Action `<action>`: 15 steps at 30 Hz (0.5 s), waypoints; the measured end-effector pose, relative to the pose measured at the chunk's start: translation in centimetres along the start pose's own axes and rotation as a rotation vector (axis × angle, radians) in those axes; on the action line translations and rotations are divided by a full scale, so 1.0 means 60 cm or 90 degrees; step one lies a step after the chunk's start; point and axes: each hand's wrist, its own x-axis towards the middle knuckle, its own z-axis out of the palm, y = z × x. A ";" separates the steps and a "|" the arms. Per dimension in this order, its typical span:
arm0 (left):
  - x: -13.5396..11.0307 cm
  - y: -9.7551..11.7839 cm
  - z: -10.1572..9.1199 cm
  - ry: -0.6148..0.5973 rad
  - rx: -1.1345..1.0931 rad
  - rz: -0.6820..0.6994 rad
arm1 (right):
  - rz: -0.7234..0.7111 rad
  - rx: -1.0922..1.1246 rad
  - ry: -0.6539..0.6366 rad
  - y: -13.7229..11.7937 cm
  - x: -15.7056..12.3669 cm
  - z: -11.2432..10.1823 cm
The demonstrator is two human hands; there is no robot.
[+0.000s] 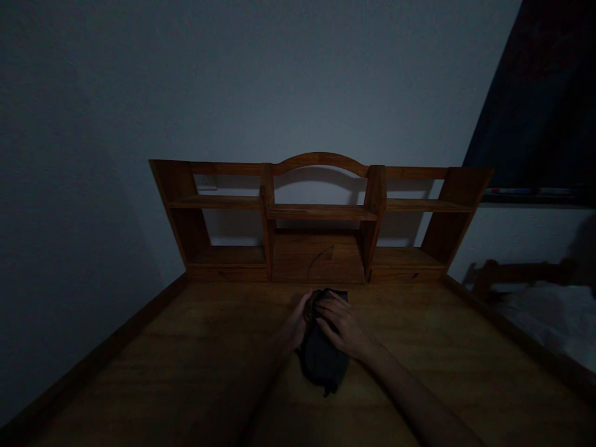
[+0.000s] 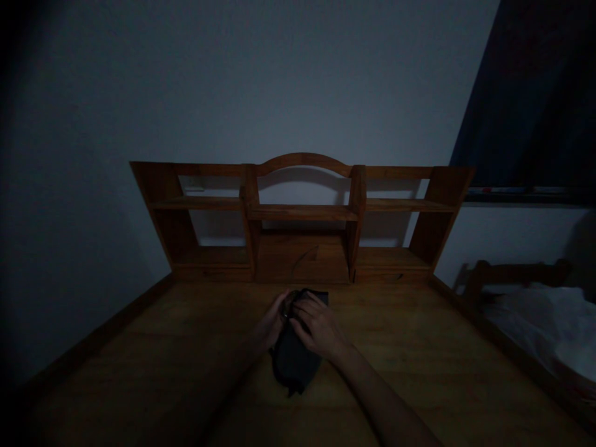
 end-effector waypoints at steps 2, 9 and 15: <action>0.000 -0.001 -0.002 -0.003 0.002 0.013 | 0.004 -0.006 -0.030 -0.005 0.003 -0.007; 0.008 -0.001 -0.001 0.062 -0.031 -0.009 | 0.011 -0.017 -0.068 0.004 -0.001 -0.001; 0.017 -0.009 -0.021 0.016 -0.026 0.032 | 0.015 -0.022 -0.092 0.016 -0.007 0.007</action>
